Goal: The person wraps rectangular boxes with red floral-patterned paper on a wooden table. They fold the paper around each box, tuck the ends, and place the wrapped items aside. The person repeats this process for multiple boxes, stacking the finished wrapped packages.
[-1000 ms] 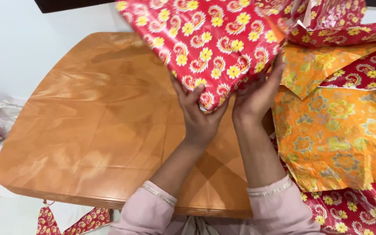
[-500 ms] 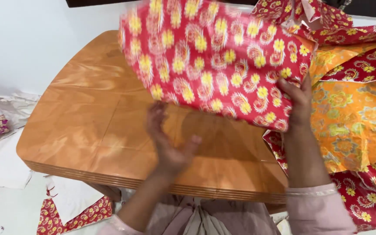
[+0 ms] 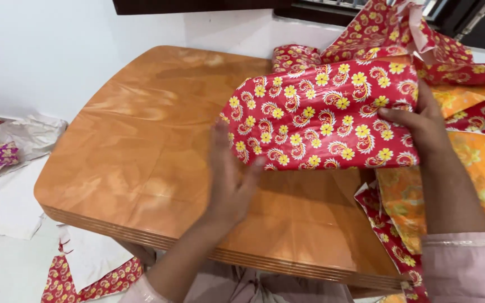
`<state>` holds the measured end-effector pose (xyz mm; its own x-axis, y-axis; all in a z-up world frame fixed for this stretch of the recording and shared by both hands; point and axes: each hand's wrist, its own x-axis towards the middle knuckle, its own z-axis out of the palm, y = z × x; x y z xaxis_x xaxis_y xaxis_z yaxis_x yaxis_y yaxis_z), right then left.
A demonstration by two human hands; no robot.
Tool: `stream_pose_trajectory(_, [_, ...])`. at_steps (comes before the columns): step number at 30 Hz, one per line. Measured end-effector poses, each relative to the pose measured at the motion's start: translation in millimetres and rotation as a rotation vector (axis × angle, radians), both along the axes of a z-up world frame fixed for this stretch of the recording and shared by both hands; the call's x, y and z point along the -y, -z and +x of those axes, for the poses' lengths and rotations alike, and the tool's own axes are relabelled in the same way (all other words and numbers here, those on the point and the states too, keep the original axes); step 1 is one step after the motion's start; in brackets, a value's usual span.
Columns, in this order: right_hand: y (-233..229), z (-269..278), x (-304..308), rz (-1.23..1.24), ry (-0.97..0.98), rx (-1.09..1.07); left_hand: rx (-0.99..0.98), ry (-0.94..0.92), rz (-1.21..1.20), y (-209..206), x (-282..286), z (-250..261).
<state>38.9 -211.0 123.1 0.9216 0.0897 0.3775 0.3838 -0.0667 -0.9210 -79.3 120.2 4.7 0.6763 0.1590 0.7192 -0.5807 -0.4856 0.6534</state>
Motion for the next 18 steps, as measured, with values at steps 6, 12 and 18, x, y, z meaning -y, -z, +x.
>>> stream_pose_trajectory(6, [-9, -2, -5, 0.028, -0.060, 0.024, -0.140, 0.223, -0.418, -7, 28, 90])
stream_pose_trajectory(12, [-9, 37, 9, -0.091, 0.116, -0.186, -0.447, 0.772, -1.107, -16, 18, 112])
stream_pose_trajectory(18, [7, 128, 4, -0.159, -0.148, -0.436, -0.542, 0.751, -1.341, 20, 26, 104])
